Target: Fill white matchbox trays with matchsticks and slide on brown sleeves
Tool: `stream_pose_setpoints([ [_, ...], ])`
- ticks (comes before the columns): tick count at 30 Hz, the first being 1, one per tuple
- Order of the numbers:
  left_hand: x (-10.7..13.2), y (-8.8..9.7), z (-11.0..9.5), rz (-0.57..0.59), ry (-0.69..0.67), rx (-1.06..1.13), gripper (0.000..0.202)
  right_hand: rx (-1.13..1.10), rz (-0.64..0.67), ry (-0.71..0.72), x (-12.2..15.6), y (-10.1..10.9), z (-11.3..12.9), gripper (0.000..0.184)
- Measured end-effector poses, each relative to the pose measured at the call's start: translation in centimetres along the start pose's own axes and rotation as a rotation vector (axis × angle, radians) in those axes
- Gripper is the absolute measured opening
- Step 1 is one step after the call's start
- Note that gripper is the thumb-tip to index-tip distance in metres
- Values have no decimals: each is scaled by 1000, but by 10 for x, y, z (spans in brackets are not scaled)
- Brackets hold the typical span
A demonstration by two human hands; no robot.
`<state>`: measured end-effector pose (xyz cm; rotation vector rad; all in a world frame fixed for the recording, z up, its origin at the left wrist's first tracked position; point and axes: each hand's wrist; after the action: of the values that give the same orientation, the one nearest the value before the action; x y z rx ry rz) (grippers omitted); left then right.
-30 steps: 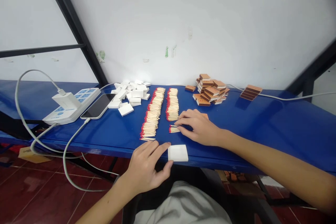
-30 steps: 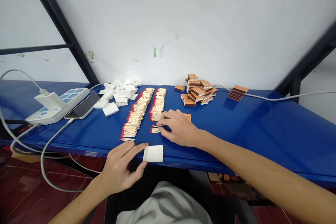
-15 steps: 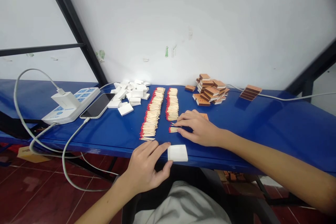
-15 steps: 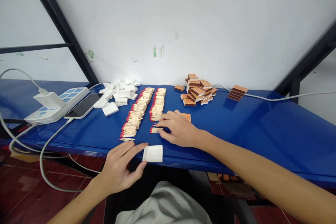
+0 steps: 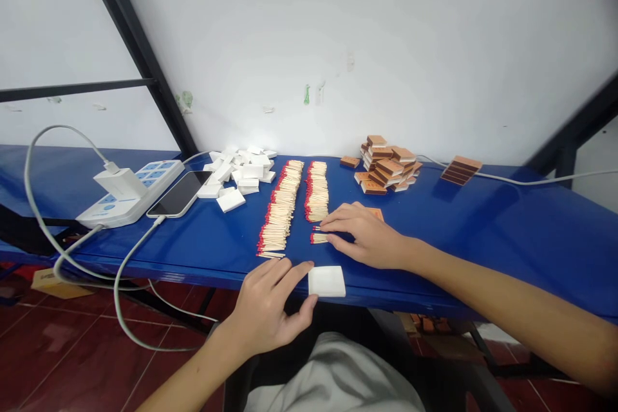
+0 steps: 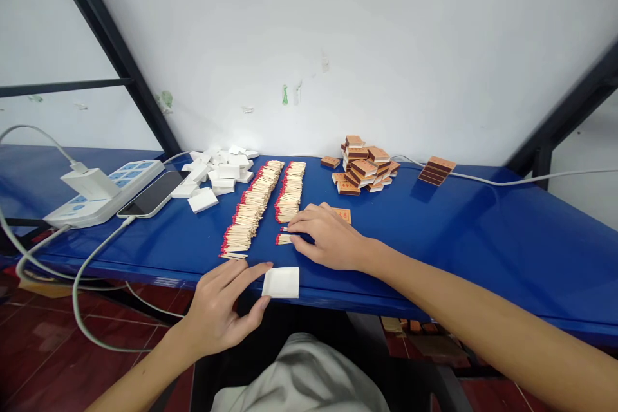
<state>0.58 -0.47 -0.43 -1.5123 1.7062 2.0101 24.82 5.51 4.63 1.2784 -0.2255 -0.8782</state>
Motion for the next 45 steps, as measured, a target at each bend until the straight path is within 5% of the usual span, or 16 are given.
stream_pose_setpoints([
  [14,0,0,0,-2,-12,9,32,91,-85,-85,0,7,2,11],
  [21,0,0,0,-1,-13,7,32,118,1,3,1,5,2,24],
  [45,1,-1,1,5,-15,18,33,96,-1,3,1,4,1,25],
])
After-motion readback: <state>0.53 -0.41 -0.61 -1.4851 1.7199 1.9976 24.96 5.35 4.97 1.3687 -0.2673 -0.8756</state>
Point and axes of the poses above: each hand's wrist, its own x-axis away from the middle knuckle, its own y-axis out of the back of the hand, z = x × y, and after that the axes turned 2 degrees about -x, right-handed
